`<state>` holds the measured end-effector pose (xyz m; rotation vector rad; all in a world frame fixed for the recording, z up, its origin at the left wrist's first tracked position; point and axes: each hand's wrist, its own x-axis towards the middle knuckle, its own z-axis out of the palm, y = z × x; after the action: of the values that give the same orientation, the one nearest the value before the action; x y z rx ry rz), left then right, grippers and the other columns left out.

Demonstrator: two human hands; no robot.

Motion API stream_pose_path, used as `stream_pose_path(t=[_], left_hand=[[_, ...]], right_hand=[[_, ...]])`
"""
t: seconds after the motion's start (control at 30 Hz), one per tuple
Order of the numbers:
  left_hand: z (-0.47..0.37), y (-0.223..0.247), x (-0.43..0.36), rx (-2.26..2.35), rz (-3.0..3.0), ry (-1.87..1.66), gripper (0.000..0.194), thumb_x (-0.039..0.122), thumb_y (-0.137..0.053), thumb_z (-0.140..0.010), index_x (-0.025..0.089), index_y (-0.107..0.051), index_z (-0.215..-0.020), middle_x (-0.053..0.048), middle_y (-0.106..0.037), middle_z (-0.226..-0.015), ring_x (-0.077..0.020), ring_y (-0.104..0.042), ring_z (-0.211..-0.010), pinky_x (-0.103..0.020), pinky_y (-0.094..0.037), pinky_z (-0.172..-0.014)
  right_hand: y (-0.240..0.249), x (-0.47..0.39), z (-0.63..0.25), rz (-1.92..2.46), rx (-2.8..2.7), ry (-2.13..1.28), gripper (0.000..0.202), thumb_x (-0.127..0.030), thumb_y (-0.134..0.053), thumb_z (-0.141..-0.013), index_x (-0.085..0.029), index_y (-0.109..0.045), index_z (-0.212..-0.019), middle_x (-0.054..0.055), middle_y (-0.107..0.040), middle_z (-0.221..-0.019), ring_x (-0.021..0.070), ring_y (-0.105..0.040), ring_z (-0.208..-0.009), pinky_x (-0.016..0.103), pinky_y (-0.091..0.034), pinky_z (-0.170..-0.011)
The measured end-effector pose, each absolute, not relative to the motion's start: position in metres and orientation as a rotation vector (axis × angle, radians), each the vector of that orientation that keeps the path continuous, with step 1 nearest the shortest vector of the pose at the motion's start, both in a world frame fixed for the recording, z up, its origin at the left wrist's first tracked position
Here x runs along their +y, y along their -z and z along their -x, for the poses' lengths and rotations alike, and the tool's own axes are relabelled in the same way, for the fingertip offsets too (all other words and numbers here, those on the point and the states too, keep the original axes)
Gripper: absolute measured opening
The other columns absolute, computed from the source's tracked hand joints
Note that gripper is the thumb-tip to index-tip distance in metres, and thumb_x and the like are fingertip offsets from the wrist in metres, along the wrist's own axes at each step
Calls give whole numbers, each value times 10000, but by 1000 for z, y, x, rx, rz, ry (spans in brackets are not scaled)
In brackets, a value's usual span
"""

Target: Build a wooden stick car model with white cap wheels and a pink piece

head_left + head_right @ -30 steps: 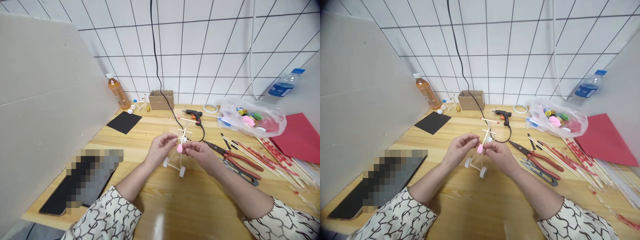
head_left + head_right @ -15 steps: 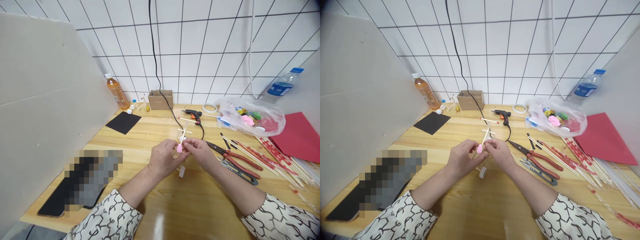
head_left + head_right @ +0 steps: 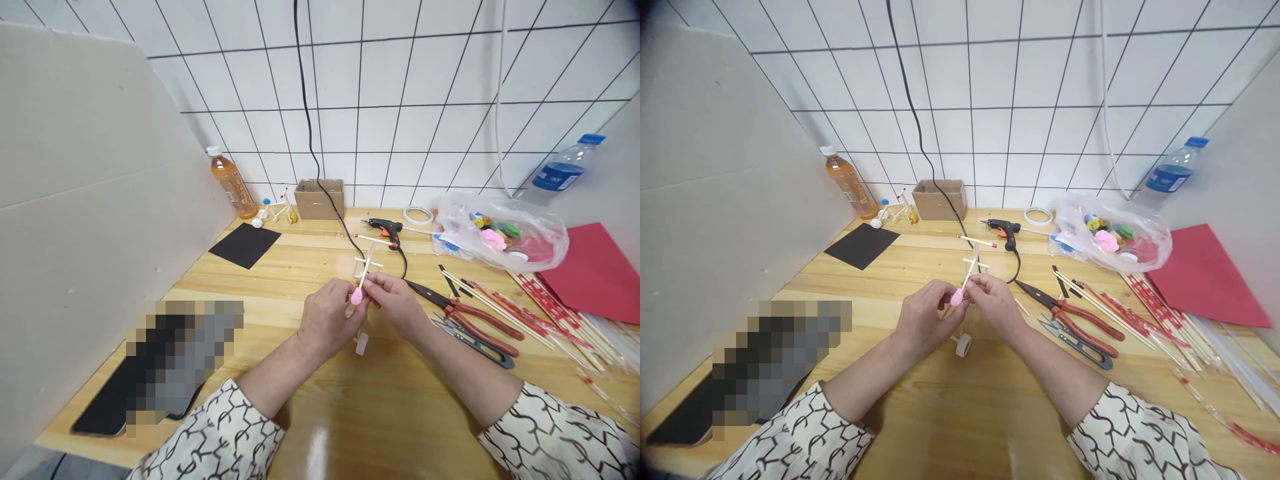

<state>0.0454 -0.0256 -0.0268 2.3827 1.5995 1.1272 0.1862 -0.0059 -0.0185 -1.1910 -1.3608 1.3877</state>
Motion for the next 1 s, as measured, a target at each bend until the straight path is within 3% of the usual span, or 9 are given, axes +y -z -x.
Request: stream_pose_path(t=[0.2, 0.67, 1.0], left_hand=[[-45, 28, -25, 1524, -2297, -1148, 116, 258, -522, -784, 160, -562, -738, -30, -622, -700, -114, -547, -597, -215, -416, -551], [-45, 23, -27, 1520, -2201, -1112, 150, 305, -597, -736, 171, -588, -804, -26, -645, -734, -117, -555, -611, -222, -423, -561], [-48, 22, -23, 1649, -2392, -1102, 164, 329, -535, -769, 172, -550, -725, -14, -618, -673, -115, -538, -576, -226, -353, -517]], right_hand=[[17, -6, -186, 1213, -1398, -1346, 243, -377, -535, -734, -170, -565, -610, -33, -509, -577, 109, -452, -579, 238, -352, -583], [18, -6, -188, 1210, -1435, -1340, 271, -409, -531, -746, -173, -583, -623, -21, -546, -604, 117, -472, -586, 238, -369, -584], [20, -7, -188, 1215, -1436, -1321, 279, -416, -522, -740, -180, -548, -595, -36, -484, -577, 112, -428, -580, 239, -341, -586]])
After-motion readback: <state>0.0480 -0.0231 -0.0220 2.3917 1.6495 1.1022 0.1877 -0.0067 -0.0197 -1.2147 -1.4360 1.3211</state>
